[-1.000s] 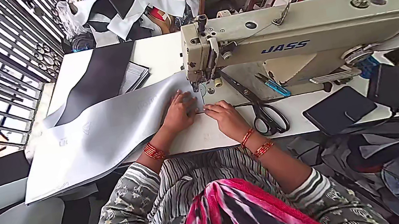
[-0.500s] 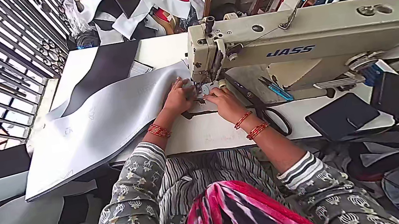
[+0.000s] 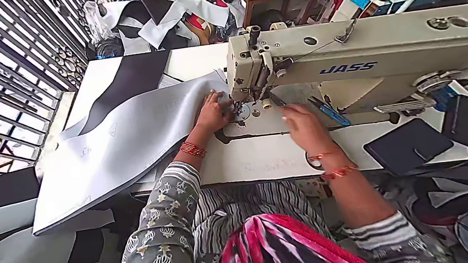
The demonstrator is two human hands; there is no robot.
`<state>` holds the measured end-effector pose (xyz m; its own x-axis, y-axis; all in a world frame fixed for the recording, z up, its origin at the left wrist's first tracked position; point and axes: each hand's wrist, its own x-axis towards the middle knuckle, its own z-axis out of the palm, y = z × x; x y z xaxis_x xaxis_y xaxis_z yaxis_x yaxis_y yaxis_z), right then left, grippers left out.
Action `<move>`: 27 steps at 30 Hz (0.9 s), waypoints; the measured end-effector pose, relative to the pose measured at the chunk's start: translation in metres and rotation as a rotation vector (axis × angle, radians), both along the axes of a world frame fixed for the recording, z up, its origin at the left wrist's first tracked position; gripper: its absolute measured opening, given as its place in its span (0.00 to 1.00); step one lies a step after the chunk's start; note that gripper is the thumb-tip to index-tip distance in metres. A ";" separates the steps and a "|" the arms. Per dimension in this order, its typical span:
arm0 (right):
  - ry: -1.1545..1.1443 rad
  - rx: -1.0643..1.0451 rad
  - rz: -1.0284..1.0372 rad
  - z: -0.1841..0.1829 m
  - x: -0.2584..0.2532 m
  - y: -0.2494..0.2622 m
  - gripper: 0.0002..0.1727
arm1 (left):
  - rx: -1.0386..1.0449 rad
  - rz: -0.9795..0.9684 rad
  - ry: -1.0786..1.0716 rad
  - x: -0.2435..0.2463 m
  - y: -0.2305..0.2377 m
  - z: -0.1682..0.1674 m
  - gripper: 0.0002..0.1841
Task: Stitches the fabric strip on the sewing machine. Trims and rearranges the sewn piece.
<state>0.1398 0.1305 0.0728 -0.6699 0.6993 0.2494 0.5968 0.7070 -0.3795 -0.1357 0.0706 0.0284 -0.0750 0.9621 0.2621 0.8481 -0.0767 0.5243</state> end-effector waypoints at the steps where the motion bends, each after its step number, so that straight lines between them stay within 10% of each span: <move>1: 0.034 0.051 -0.063 0.004 0.020 0.004 0.18 | 0.001 0.001 -0.004 0.000 0.000 0.000 0.18; 7: 0.033 0.249 -0.501 0.006 0.123 0.029 0.25 | -0.026 0.012 -0.007 0.003 -0.002 0.005 0.18; 27: -0.003 0.280 -0.426 -0.038 0.152 0.031 0.26 | -0.013 0.011 0.010 0.006 -0.011 0.003 0.19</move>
